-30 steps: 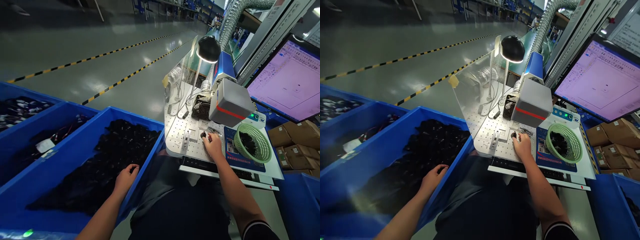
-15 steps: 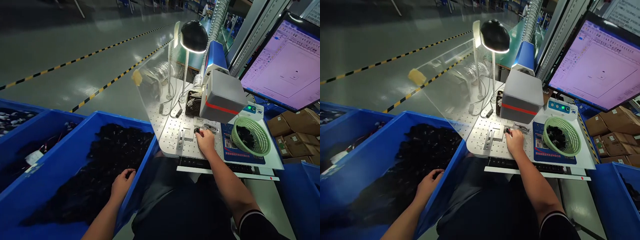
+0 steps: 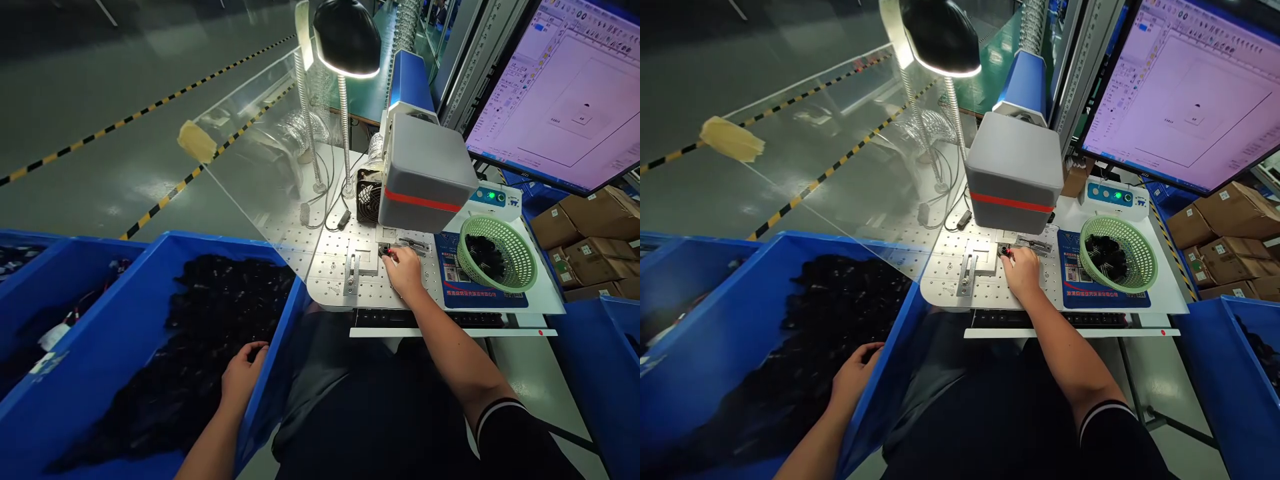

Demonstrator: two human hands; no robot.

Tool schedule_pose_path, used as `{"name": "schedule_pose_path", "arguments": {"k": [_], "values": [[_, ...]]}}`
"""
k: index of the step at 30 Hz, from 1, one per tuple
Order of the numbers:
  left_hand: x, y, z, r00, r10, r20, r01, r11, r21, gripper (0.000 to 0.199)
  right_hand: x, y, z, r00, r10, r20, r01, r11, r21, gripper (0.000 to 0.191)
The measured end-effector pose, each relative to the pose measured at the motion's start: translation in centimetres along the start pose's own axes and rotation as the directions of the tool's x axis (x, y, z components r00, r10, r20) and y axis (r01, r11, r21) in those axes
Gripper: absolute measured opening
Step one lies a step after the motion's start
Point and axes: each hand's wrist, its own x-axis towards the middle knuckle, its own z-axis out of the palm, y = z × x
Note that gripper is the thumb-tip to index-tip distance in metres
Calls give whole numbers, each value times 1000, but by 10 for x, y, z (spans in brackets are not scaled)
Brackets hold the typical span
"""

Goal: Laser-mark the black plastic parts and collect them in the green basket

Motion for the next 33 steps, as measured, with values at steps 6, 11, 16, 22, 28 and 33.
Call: {"name": "schedule_pose_path", "arguments": {"k": [6,11,16,22,28,33], "values": [[-1,3,-1,1000,3,12,-4,1000,3,42,0,0,0,1000,7,5,-7,1000,-20,14],[1,1,-1,1000,18,-16,-18,1000,4,40,0,-1,-2,999,10,35,-9,1000,-17,16],[1,-3,0,1000,4,22,-4,1000,-9,46,0,-3,-3,997,49,53,-48,999,-12,22],[-1,-1,-2,1000,11,16,-11,1000,-4,43,1,-2,-2,997,49,54,-48,999,-17,23],[-4,0,-3,1000,16,18,-16,1000,-16,41,1,-2,-1,997,50,55,-50,999,-8,23],[-5,1,-3,1000,12,18,-12,1000,-23,41,3,-2,-4,996,60,59,-61,998,13,22]]}}
